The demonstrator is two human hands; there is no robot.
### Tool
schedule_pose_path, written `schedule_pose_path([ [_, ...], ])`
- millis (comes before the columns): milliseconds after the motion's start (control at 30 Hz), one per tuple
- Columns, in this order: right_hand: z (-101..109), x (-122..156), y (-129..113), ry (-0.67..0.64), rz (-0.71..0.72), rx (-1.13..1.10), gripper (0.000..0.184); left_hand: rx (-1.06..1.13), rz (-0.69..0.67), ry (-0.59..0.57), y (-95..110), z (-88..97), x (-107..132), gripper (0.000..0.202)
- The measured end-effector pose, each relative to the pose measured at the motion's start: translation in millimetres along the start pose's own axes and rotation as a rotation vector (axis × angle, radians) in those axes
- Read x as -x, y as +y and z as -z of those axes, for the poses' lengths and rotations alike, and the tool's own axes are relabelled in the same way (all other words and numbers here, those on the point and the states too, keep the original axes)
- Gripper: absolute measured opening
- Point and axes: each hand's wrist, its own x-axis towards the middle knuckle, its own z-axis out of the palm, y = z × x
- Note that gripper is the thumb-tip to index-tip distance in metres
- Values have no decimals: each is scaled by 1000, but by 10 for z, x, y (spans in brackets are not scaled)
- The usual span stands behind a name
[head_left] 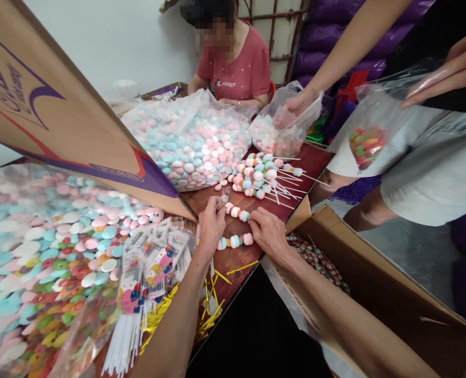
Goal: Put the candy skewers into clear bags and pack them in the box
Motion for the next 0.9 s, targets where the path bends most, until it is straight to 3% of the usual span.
schedule_pose_path([
  [200,101,79,179,59,12,-17,21,272,161,180,-36,-59,48,20],
  [367,219,165,239,95,65,35,25,190,189,311,51,-105,-67,23],
  [500,297,120,221,21,140,-17,29,17,103,233,87,-167,-241,35],
  [600,288,73,213,166,100,-11,31,-81,56,145,35,-206,-309,30],
  [700,221,35,160,297,164,50,32,-121,66,149,-40,-204,-328,21],
  [900,79,-142,-89,273,382,254,45,-106,115,169,-45,-100,-362,18],
])
